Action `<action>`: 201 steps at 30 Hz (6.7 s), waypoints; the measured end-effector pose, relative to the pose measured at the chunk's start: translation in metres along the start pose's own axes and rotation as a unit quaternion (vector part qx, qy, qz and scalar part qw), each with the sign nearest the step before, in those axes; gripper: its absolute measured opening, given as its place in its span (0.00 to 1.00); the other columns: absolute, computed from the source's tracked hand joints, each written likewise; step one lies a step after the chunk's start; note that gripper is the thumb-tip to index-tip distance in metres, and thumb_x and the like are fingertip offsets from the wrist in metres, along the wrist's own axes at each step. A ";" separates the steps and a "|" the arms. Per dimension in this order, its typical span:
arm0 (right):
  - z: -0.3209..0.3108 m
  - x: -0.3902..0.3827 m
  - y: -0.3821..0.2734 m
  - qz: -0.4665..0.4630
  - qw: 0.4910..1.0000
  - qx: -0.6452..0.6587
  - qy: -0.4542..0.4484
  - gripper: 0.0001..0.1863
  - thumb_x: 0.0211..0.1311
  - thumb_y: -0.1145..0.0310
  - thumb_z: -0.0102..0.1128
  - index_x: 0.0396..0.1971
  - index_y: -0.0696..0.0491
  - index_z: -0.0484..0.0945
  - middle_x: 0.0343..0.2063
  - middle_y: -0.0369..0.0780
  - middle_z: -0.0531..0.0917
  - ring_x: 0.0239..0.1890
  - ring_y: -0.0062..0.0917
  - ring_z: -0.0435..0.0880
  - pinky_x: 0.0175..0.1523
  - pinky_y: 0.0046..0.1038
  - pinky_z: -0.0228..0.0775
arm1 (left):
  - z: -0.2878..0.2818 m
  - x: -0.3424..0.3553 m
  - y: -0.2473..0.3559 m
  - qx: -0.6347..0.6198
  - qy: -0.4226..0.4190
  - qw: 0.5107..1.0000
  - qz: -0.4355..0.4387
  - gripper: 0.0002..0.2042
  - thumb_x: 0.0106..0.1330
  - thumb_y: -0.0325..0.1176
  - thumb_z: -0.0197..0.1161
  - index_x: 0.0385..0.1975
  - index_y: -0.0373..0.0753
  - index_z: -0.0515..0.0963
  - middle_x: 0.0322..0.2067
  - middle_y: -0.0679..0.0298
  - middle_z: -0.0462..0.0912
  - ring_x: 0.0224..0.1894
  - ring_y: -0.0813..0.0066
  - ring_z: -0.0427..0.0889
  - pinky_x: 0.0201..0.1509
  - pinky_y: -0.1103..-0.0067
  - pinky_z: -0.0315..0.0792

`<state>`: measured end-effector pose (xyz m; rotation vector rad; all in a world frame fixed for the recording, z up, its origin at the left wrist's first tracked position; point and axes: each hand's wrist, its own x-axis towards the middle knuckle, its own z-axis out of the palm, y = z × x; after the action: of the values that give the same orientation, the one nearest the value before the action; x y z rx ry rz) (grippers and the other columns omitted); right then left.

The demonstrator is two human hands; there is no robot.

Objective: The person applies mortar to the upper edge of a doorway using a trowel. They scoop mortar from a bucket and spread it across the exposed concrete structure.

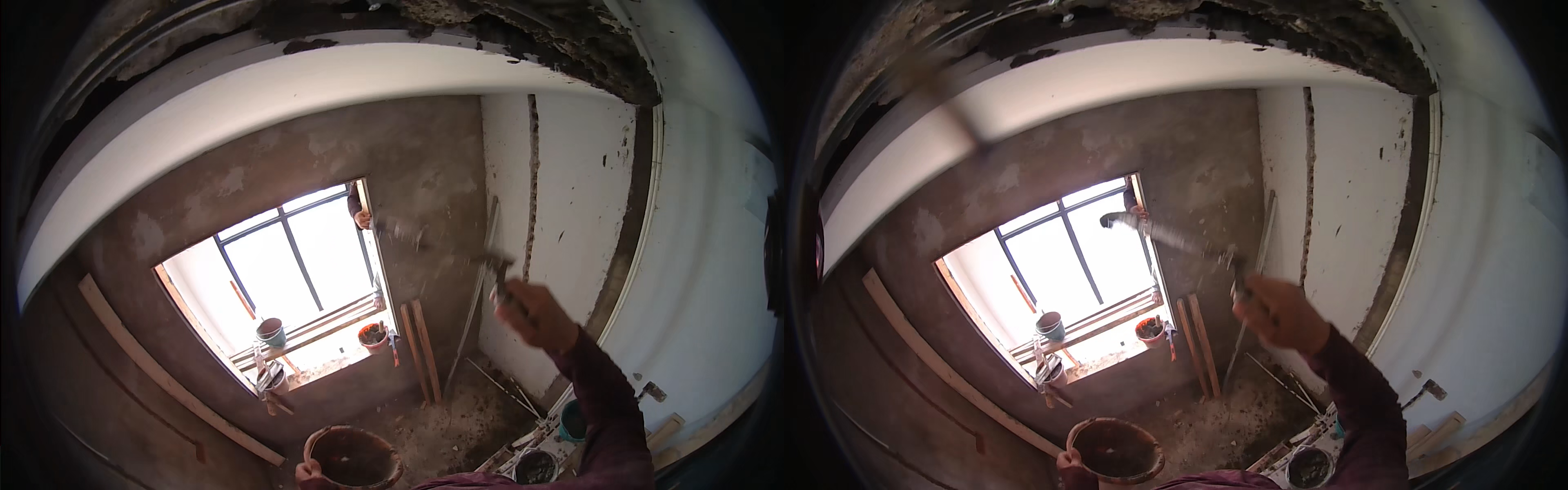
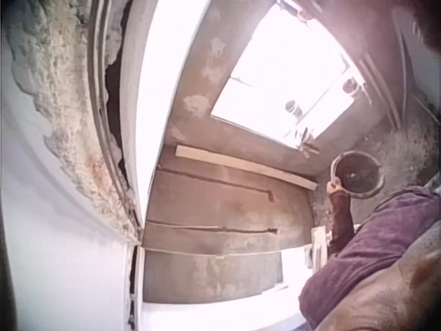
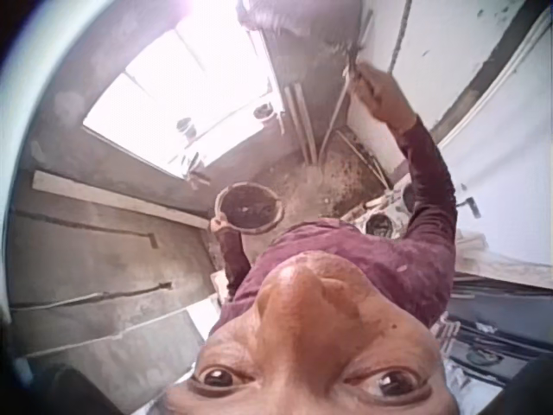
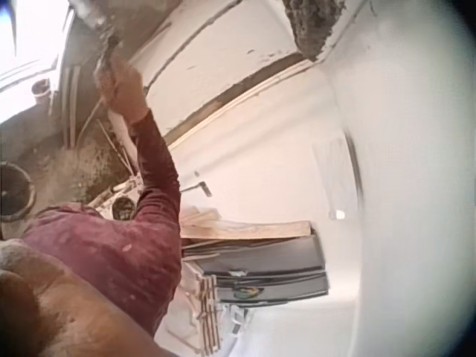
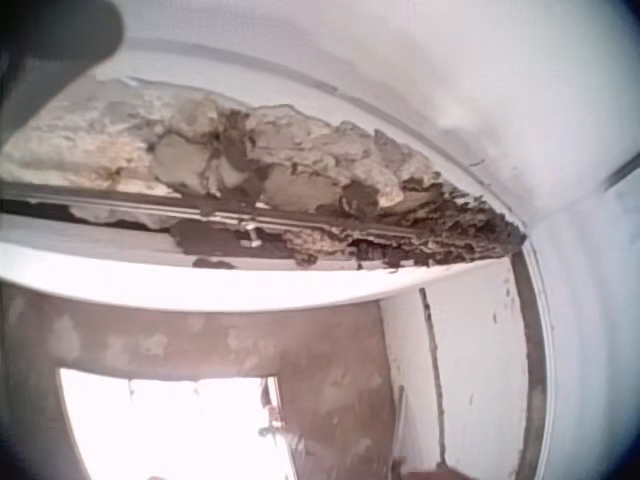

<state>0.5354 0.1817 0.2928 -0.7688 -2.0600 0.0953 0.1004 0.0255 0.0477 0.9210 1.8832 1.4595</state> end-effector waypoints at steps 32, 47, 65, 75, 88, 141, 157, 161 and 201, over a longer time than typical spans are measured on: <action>0.047 0.173 -0.053 0.002 0.768 0.617 0.174 0.21 0.76 0.50 0.38 0.42 0.53 0.71 0.21 0.37 0.74 0.15 0.21 0.72 0.18 0.25 0.65 | 0.001 -0.002 0.018 -0.012 -0.052 0.998 0.012 0.11 0.70 0.39 0.58 0.33 0.37 0.71 0.25 0.66 0.72 0.26 0.77 0.71 0.31 0.77 0.71; -0.018 0.108 -0.019 0.047 0.864 0.474 0.161 0.24 0.72 0.47 0.44 0.37 0.55 0.74 0.19 0.35 0.75 0.12 0.19 0.73 0.15 0.22 0.67 | 0.001 0.004 0.025 -0.004 -0.077 0.997 0.025 0.11 0.69 0.38 0.58 0.36 0.37 0.71 0.26 0.64 0.73 0.27 0.75 0.71 0.31 0.76 0.71; -0.040 0.086 -0.017 0.086 0.846 0.505 0.147 0.22 0.74 0.50 0.40 0.37 0.54 0.74 0.20 0.34 0.75 0.12 0.17 0.72 0.16 0.22 0.67 | -0.001 0.002 0.019 -0.005 -0.089 0.996 0.023 0.11 0.69 0.38 0.57 0.39 0.36 0.72 0.28 0.63 0.74 0.27 0.73 0.72 0.31 0.75 0.71; -0.020 0.137 -0.012 0.061 0.790 0.596 0.131 0.21 0.74 0.50 0.41 0.40 0.53 0.74 0.21 0.35 0.76 0.14 0.19 0.74 0.16 0.25 0.69 | 0.000 0.004 0.021 -0.005 -0.109 0.994 0.029 0.11 0.68 0.37 0.57 0.41 0.36 0.73 0.29 0.62 0.75 0.28 0.72 0.73 0.31 0.74 0.71; -0.030 0.133 -0.011 0.041 0.779 0.610 0.140 0.22 0.75 0.50 0.39 0.40 0.54 0.74 0.21 0.34 0.76 0.13 0.18 0.73 0.17 0.22 0.67 | -0.012 0.000 0.015 -0.021 -0.114 0.993 0.023 0.12 0.68 0.37 0.56 0.43 0.35 0.74 0.30 0.61 0.76 0.29 0.70 0.73 0.31 0.73 0.71; 0.190 -0.176 -0.053 0.055 0.877 -0.086 -0.469 0.14 0.55 0.59 0.65 0.38 0.50 0.78 0.27 0.43 0.83 0.33 0.38 0.87 0.35 0.38 0.78 | 0.014 -0.011 0.083 0.035 -0.434 0.899 0.054 0.10 0.68 0.38 0.60 0.36 0.37 0.72 0.28 0.73 0.70 0.30 0.86 0.66 0.35 0.84 0.63; -0.062 -0.125 -0.139 0.257 0.936 -0.045 -0.235 0.21 0.60 0.57 0.68 0.42 0.59 0.75 0.25 0.51 0.79 0.29 0.45 0.82 0.35 0.40 0.72 | 0.013 -0.019 0.046 -0.070 -0.281 0.922 0.259 0.12 0.72 0.42 0.60 0.32 0.40 0.74 0.23 0.70 0.71 0.24 0.81 0.67 0.25 0.77 0.65; -0.148 -0.082 -0.178 0.179 0.958 -0.197 -0.104 0.17 0.59 0.58 0.69 0.32 0.57 0.78 0.21 0.42 0.79 0.21 0.28 0.80 0.28 0.33 0.71 | 0.022 -0.018 0.062 -0.147 -0.374 0.916 -0.015 0.13 0.73 0.43 0.57 0.30 0.40 0.71 0.23 0.70 0.68 0.25 0.80 0.65 0.26 0.76 0.64; -0.251 0.103 -0.273 0.164 0.759 -0.630 0.006 0.15 0.63 0.63 0.62 0.24 0.57 0.72 0.12 0.32 0.63 0.16 0.21 0.65 0.27 0.30 0.59 | 0.059 -0.041 0.072 -0.176 -0.424 0.888 0.021 0.12 0.72 0.41 0.59 0.33 0.39 0.72 0.27 0.70 0.72 0.28 0.81 0.67 0.31 0.79 0.66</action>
<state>0.5585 -0.0351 0.6102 -1.8956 -1.7388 -1.2194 0.1830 0.0381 0.1049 1.1614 0.9258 1.0867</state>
